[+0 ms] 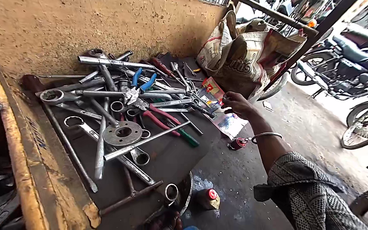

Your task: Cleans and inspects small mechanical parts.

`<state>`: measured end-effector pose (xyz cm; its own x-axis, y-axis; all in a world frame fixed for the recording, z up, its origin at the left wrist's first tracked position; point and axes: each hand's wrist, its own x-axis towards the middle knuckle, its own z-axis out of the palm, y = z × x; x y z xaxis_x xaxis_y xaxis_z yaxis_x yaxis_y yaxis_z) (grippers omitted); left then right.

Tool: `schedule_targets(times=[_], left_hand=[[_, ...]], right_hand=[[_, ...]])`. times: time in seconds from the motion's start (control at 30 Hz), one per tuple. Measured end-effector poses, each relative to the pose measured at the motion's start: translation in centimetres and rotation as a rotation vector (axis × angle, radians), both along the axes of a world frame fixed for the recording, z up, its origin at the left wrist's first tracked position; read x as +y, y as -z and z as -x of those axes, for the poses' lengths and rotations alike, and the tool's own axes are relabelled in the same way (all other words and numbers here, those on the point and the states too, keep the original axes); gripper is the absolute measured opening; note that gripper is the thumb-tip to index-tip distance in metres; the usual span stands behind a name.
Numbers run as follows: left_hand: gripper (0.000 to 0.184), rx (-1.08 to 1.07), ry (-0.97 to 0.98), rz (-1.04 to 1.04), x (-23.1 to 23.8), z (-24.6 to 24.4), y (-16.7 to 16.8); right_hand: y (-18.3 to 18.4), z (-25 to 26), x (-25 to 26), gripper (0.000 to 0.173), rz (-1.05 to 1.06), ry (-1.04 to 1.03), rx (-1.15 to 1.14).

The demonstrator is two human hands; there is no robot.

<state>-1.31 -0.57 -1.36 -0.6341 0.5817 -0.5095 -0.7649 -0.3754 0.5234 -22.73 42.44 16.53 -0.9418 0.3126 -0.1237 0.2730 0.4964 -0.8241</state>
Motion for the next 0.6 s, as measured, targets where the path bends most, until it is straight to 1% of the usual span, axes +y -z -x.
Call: schedule_targets(times=[0.07, 0.13, 0.23, 0.33, 0.37, 0.43, 0.5, 0.53, 0.6], left_hand=[[0.023, 0.041, -0.003, -0.034, 0.9, 0.1, 0.4], [0.022, 0.055, -0.004, -0.055, 2.0, 0.4, -0.1], [0.021, 0.066, 0.000, -0.074, 3.9, 1.0, -2.0], [0.019, 0.177, 0.075, -0.101, 5.1, 1.1, -3.6], [0.019, 0.190, 0.086, -0.097, 5.2, 0.9, -4.0], [0.018, 0.182, 0.076, -0.080, 5.4, 0.5, -4.6], [0.019, 0.192, 0.051, -0.065, 5.5, 0.2, -5.3], [0.019, 0.208, 0.045, -0.051, 5.4, -0.1, -5.6], [0.020, 0.248, 0.029, -0.041, 5.1, -0.7, -6.2]], right_hand=[[0.2, -2.7, -0.7, 0.002, 0.222, 0.042, 0.121], [0.5, -5.3, -1.9, 0.006, 0.378, 0.038, 0.180], [1.1, -8.6, -3.6, 0.013, 0.519, 0.046, 0.254], [2.2, -12.6, -6.3, 0.017, 0.598, -0.036, 0.335], [2.9, -14.4, -8.0, 0.014, 0.588, -0.086, 0.339], [4.4, -18.2, -12.1, 0.002, 0.411, -0.191, 0.336], [5.7, -22.0, -15.7, 0.009, 0.217, -0.298, 0.345], [6.2, -23.6, -17.1, 0.008, 0.153, -0.331, 0.348], [7.0, -25.6, -19.2, 0.001, 0.101, -0.351, 0.360]])
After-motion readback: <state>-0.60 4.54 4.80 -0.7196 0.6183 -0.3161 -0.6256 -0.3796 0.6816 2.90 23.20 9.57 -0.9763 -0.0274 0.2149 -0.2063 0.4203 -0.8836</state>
